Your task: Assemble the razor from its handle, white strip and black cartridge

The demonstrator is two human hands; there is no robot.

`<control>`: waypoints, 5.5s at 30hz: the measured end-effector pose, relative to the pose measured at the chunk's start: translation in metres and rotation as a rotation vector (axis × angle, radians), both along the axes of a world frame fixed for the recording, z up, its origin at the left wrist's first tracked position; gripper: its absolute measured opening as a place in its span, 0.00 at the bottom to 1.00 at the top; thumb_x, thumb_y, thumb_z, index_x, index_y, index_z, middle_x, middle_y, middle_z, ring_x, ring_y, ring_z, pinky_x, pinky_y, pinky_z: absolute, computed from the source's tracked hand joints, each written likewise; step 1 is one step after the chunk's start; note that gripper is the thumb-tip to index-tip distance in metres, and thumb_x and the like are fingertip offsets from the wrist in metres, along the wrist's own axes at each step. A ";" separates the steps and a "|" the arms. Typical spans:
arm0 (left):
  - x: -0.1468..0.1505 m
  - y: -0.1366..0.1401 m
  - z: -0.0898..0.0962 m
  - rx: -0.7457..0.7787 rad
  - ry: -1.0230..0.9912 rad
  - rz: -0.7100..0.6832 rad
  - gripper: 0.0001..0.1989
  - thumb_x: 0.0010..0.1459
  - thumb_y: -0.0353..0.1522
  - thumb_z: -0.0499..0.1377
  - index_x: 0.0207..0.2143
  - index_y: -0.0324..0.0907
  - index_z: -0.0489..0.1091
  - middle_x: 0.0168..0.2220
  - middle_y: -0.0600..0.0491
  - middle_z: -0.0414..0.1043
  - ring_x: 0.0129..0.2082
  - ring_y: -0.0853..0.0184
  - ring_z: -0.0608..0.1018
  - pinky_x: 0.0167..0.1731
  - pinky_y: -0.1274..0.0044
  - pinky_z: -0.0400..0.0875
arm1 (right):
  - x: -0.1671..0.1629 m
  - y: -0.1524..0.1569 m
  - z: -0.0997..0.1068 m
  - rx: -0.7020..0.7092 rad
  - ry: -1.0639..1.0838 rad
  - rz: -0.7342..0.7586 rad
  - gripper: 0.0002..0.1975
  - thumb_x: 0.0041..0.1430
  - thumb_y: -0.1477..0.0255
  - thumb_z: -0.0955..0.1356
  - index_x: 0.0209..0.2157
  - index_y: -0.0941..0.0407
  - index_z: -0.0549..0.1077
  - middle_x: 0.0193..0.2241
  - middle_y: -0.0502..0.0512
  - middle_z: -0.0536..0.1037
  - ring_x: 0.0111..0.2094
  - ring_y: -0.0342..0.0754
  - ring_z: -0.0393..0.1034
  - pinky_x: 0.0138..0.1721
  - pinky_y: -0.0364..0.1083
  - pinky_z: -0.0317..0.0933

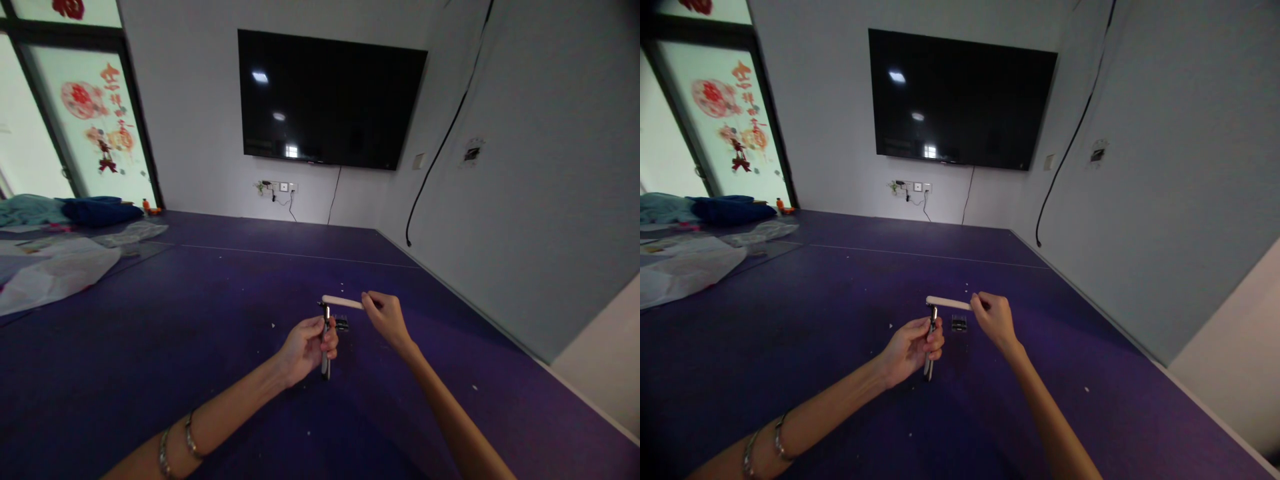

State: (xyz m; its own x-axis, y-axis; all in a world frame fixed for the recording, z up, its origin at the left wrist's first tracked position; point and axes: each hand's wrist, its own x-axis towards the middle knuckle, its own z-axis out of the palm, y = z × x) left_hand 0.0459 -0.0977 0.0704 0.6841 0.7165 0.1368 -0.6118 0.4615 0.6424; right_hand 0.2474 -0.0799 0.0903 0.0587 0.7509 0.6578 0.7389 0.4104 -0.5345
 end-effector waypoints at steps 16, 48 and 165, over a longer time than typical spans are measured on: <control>-0.002 -0.002 0.003 0.018 -0.007 -0.044 0.05 0.54 0.27 0.54 0.31 0.33 0.67 0.19 0.58 0.53 0.18 0.76 0.58 0.19 0.81 0.52 | 0.008 0.003 -0.006 -0.029 -0.011 0.047 0.19 0.55 0.65 0.59 0.14 0.56 0.53 0.14 0.45 0.51 0.18 0.38 0.48 0.21 0.42 0.42; -0.019 0.033 -0.004 0.798 0.640 0.498 0.10 0.59 0.36 0.50 0.33 0.38 0.63 0.29 0.50 0.71 0.25 0.71 0.73 0.23 0.81 0.64 | -0.067 -0.086 0.002 -0.719 1.087 0.543 0.20 0.46 0.55 0.69 0.29 0.56 0.63 0.14 0.40 0.59 0.11 0.31 0.41 0.11 0.36 0.31; -0.033 0.038 0.004 1.133 0.835 0.546 0.12 0.60 0.34 0.47 0.34 0.40 0.69 0.31 0.52 0.70 0.29 0.68 0.69 0.33 0.78 0.61 | -0.009 -0.031 0.045 -0.357 -0.075 0.226 0.20 0.51 0.55 0.64 0.20 0.57 0.74 0.15 0.49 0.66 0.19 0.40 0.54 0.21 0.42 0.47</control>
